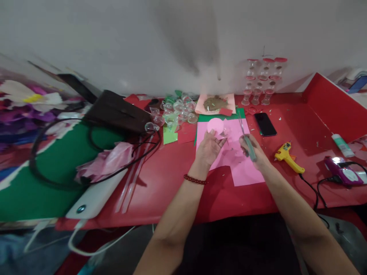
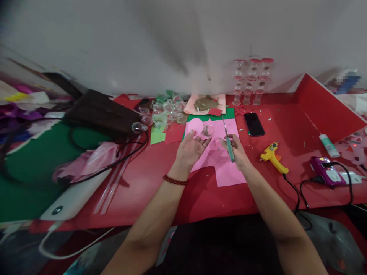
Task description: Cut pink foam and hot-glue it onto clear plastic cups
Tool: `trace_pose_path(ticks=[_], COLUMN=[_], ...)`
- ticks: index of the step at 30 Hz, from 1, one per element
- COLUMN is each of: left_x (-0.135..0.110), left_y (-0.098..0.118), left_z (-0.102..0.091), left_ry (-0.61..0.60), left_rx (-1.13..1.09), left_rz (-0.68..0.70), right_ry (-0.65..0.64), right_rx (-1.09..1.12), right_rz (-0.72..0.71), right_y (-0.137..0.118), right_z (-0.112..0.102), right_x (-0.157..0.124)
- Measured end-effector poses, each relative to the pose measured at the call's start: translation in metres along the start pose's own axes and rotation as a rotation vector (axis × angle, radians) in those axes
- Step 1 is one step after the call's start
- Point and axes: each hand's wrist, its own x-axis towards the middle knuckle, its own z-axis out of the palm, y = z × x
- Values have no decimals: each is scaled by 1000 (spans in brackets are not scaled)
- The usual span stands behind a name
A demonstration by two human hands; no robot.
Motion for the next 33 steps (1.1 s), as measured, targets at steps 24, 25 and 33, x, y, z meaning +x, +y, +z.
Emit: trace_pose_path(ticks=[24,25,33], left_x=[-5,-5,-6], left_y=[-5,-5,-7], left_z=[7,7,8], left_ry=[53,48,30], left_rx=[-43,-46,-29], left_rz=[40,42,53], right_ry=[-171,-169,-161], right_rx=[-24,-29,-38], right_rz=[55,50,49], right_y=[10,10,12], right_z=[12,12,8], right_x=[-11,-11,-8])
